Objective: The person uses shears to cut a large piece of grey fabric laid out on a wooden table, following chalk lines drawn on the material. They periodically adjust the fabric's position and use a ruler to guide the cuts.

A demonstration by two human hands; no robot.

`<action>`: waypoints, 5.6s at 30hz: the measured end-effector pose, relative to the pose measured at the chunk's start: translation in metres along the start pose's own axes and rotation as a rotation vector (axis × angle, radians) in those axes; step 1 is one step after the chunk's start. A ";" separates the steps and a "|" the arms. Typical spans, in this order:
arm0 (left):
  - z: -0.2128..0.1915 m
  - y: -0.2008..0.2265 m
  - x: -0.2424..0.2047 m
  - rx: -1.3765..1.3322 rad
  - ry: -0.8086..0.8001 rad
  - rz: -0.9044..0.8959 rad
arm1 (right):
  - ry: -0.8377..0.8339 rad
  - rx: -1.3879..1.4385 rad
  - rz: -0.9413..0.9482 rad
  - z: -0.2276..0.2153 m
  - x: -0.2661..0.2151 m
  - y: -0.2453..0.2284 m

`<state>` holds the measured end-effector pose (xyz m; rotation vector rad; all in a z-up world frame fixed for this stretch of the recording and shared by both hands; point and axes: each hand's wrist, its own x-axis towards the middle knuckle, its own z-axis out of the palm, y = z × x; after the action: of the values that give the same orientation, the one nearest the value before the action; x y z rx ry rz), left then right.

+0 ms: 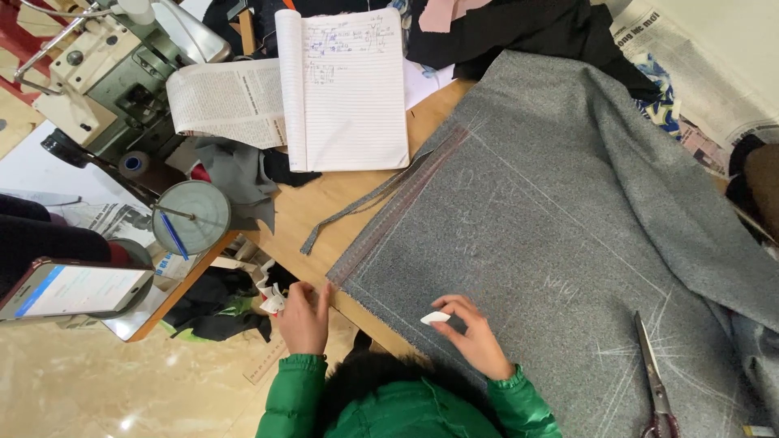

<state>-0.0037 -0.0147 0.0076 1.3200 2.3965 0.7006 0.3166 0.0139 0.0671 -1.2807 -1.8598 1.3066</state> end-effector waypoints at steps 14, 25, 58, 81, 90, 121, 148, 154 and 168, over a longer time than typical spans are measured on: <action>-0.007 0.003 0.003 -0.092 -0.094 -0.074 | 0.020 -0.034 -0.061 0.011 0.000 -0.003; -0.010 -0.005 0.002 -0.030 0.018 0.016 | -0.054 -0.041 -0.045 0.017 0.000 -0.011; -0.015 -0.003 0.006 -0.218 -0.112 -0.140 | -0.082 -0.108 -0.121 0.021 -0.002 -0.005; -0.013 -0.004 0.004 -0.176 -0.108 -0.122 | -0.084 -0.142 -0.108 0.024 -0.002 -0.007; -0.012 -0.006 0.004 -0.237 -0.136 -0.133 | -0.090 -0.148 -0.086 0.026 -0.004 -0.001; 0.011 0.053 0.014 -0.080 -0.392 0.435 | 0.275 -0.289 0.094 0.021 -0.040 0.033; 0.103 0.083 0.077 0.424 -0.253 1.058 | 1.000 -0.890 0.962 -0.136 -0.314 0.169; 0.092 0.157 -0.041 -0.035 -0.234 1.332 | 0.824 -0.850 0.846 -0.173 -0.327 0.171; 0.170 0.251 -0.356 -0.139 -1.008 1.649 | 1.028 0.315 0.529 -0.149 -0.517 0.119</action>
<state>0.4409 -0.1585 0.0199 2.5023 0.1812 0.2684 0.6992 -0.3824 0.0665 -1.8311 -0.6067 0.8156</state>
